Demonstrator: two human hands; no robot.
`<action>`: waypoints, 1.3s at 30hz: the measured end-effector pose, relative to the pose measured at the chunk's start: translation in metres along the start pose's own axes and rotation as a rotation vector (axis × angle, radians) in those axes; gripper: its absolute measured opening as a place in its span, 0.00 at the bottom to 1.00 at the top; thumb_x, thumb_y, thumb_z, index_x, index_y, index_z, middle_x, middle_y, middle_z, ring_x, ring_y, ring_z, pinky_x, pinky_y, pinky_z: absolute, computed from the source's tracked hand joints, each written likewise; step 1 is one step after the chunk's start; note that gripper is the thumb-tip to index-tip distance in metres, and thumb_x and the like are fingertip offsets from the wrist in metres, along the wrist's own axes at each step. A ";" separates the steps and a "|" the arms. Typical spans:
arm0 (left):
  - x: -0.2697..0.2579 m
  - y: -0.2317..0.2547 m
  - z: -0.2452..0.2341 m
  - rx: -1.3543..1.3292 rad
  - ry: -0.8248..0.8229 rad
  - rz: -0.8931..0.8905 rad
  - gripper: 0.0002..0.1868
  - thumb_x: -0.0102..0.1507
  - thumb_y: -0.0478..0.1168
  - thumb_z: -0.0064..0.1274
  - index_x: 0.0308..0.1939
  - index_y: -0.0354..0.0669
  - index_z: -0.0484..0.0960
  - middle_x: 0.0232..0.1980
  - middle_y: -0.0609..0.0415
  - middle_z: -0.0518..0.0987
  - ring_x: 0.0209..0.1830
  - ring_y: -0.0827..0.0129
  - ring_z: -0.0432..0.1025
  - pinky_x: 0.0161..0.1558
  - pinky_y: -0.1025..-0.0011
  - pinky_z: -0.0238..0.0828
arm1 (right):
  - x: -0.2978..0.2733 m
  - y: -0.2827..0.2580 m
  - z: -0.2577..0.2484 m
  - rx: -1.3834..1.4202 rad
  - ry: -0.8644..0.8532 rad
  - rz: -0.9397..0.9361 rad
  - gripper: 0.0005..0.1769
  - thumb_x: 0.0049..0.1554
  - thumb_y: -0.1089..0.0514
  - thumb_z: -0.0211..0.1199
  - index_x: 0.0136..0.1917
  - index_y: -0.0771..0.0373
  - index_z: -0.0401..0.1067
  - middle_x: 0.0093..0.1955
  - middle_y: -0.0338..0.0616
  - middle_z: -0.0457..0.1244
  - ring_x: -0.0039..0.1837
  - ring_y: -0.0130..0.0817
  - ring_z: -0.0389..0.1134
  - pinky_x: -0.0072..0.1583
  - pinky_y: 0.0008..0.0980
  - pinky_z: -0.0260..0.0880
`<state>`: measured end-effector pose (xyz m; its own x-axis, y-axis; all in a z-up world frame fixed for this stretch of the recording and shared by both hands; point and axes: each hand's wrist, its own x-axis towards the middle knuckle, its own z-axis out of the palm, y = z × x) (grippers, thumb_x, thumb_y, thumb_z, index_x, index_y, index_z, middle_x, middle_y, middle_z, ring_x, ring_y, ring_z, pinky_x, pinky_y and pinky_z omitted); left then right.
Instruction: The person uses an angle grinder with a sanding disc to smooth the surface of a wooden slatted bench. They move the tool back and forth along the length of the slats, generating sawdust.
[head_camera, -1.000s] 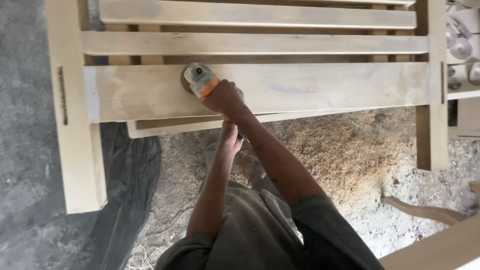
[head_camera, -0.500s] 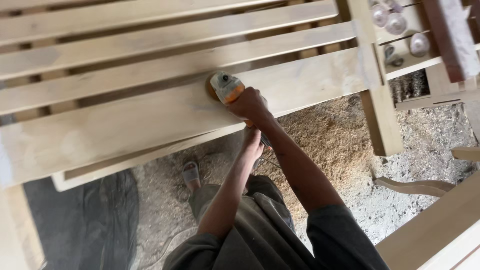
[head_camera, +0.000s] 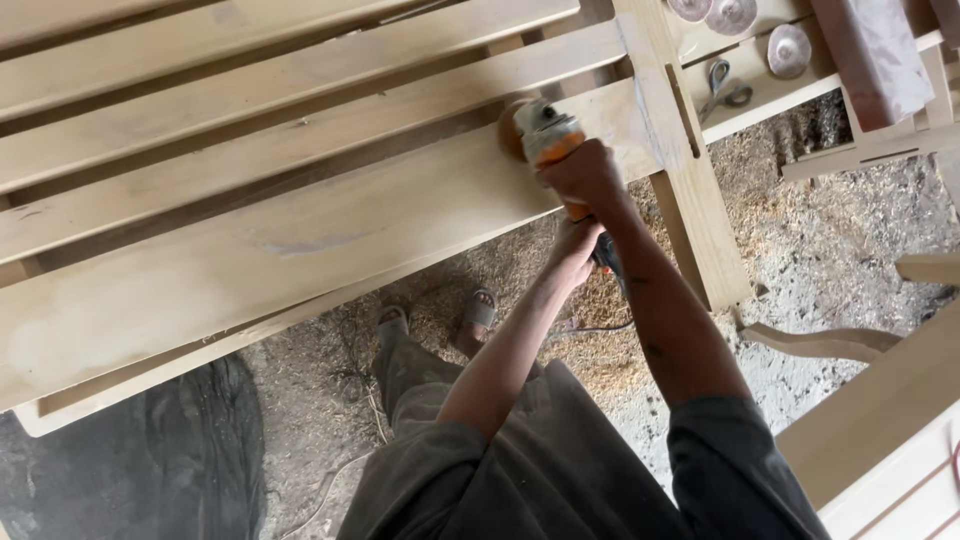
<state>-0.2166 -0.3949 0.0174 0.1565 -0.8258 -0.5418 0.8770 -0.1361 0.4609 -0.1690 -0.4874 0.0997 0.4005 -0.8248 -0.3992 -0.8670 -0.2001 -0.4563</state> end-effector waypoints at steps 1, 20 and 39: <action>0.004 -0.002 0.002 0.017 -0.029 0.012 0.16 0.60 0.40 0.64 0.46 0.36 0.76 0.35 0.54 0.78 0.32 0.71 0.71 0.38 0.67 0.71 | 0.001 0.008 -0.004 0.016 0.018 0.013 0.31 0.40 0.45 0.77 0.48 0.71 0.78 0.44 0.53 0.72 0.45 0.39 0.76 0.48 0.36 0.80; -0.017 0.005 0.008 -0.045 0.009 0.065 0.11 0.60 0.39 0.65 0.38 0.38 0.79 0.34 0.54 0.79 0.31 0.71 0.71 0.38 0.69 0.70 | -0.012 -0.009 -0.004 -0.137 -0.086 -0.036 0.27 0.47 0.49 0.74 0.52 0.69 0.74 0.39 0.48 0.70 0.38 0.34 0.74 0.42 0.34 0.81; -0.002 -0.003 0.037 0.099 0.000 -0.088 0.12 0.62 0.38 0.63 0.44 0.38 0.77 0.36 0.52 0.79 0.33 0.69 0.74 0.39 0.62 0.73 | 0.000 0.026 -0.035 -0.098 0.013 0.135 0.31 0.43 0.46 0.79 0.52 0.70 0.75 0.44 0.50 0.71 0.44 0.34 0.75 0.47 0.33 0.80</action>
<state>-0.2366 -0.4132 0.0427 0.0808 -0.8085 -0.5829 0.8379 -0.2616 0.4791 -0.2017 -0.5114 0.1161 0.2754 -0.8541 -0.4413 -0.9375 -0.1371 -0.3198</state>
